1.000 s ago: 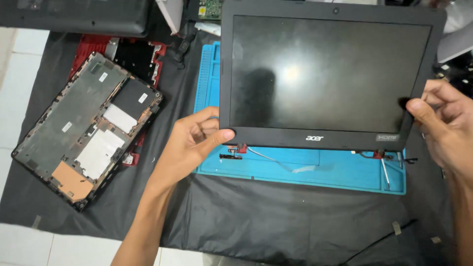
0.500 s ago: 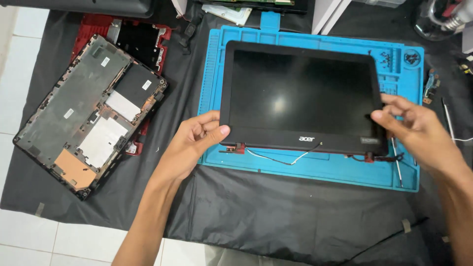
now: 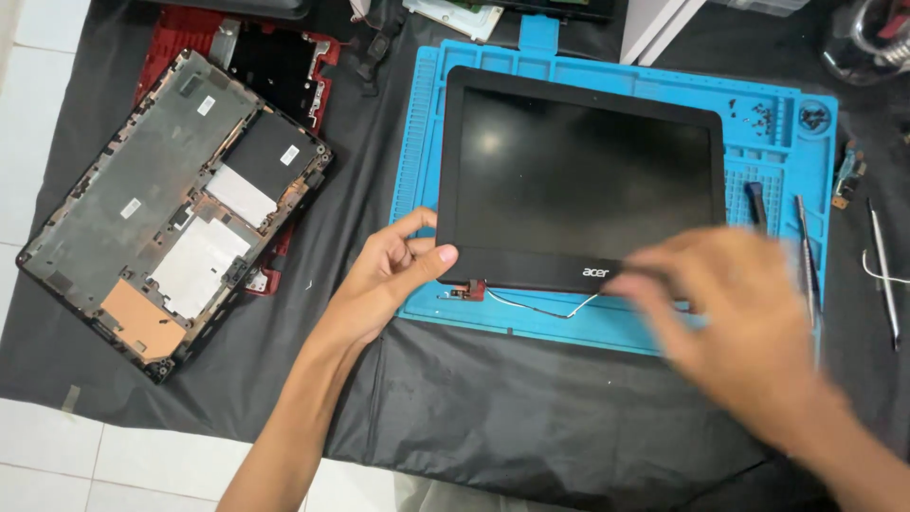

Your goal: The person assembles a laptop screen by attaching a black bezel to the display panel and securing it with screws. They then handle the red laptop base, placing it on a blue work mat and using a screwdriver to work on its internal components.

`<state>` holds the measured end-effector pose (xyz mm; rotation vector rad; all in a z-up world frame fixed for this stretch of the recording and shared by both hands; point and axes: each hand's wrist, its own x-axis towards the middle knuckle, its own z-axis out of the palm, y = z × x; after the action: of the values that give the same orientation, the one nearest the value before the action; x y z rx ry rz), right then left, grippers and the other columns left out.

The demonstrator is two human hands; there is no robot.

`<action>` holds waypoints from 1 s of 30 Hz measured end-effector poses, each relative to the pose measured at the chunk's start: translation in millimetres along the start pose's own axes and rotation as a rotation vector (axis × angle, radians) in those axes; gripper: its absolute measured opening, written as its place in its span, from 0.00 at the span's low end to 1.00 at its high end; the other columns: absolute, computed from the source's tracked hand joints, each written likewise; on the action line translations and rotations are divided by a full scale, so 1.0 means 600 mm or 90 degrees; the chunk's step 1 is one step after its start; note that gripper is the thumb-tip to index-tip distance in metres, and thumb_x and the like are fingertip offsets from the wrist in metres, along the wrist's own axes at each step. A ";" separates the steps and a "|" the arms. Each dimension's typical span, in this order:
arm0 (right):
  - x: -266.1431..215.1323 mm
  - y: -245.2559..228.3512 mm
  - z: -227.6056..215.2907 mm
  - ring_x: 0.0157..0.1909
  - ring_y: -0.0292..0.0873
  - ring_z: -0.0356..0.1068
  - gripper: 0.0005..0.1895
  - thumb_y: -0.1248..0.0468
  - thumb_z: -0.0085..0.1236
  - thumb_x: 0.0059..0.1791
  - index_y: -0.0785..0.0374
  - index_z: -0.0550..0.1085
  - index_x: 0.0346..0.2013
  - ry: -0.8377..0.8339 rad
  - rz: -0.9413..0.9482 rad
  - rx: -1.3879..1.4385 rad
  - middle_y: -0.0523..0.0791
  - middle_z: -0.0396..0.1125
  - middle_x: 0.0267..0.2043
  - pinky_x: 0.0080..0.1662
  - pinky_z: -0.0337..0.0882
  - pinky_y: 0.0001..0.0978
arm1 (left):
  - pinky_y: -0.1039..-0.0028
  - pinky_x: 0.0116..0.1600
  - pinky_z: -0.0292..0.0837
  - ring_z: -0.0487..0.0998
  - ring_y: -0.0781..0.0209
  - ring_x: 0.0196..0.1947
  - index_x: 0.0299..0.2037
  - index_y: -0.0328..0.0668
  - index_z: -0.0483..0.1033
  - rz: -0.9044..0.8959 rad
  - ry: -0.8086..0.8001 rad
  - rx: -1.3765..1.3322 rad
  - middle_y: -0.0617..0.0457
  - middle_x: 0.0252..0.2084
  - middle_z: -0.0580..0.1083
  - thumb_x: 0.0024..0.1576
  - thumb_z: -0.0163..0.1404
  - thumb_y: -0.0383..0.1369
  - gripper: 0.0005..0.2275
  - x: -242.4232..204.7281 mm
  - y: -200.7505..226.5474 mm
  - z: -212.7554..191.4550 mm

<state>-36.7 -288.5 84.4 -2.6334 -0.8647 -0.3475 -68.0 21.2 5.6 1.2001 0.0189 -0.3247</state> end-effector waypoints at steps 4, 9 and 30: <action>0.012 -0.069 0.051 0.41 0.47 0.69 0.18 0.54 0.69 0.41 0.60 0.77 0.40 -0.009 -0.219 0.065 0.44 0.69 0.37 0.44 0.64 0.42 | 0.79 0.57 0.67 0.77 0.72 0.48 0.50 0.39 0.71 0.003 -0.007 -0.005 0.49 0.47 0.81 0.65 0.52 0.29 0.07 0.000 0.002 0.004; 0.008 -0.079 0.088 0.39 0.44 0.69 0.13 0.62 0.69 0.45 0.63 0.76 0.40 0.003 -0.250 0.024 0.44 0.69 0.38 0.45 0.66 0.41 | 0.79 0.55 0.67 0.76 0.73 0.48 0.51 0.39 0.70 0.014 -0.027 -0.019 0.50 0.47 0.80 0.66 0.51 0.28 0.07 -0.002 -0.009 -0.001; 0.041 -0.089 0.094 0.31 0.40 0.67 0.07 0.69 0.67 0.45 0.61 0.78 0.35 -0.022 -0.045 0.327 0.41 0.70 0.33 0.40 0.65 0.33 | 0.78 0.52 0.69 0.77 0.73 0.45 0.51 0.39 0.70 0.013 -0.043 -0.047 0.51 0.45 0.80 0.65 0.52 0.29 0.08 -0.002 -0.012 -0.005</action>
<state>-42.9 -213.1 54.2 -2.1434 -0.9174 -0.0788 -70.4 22.1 -2.1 1.1148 -0.0395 -0.3434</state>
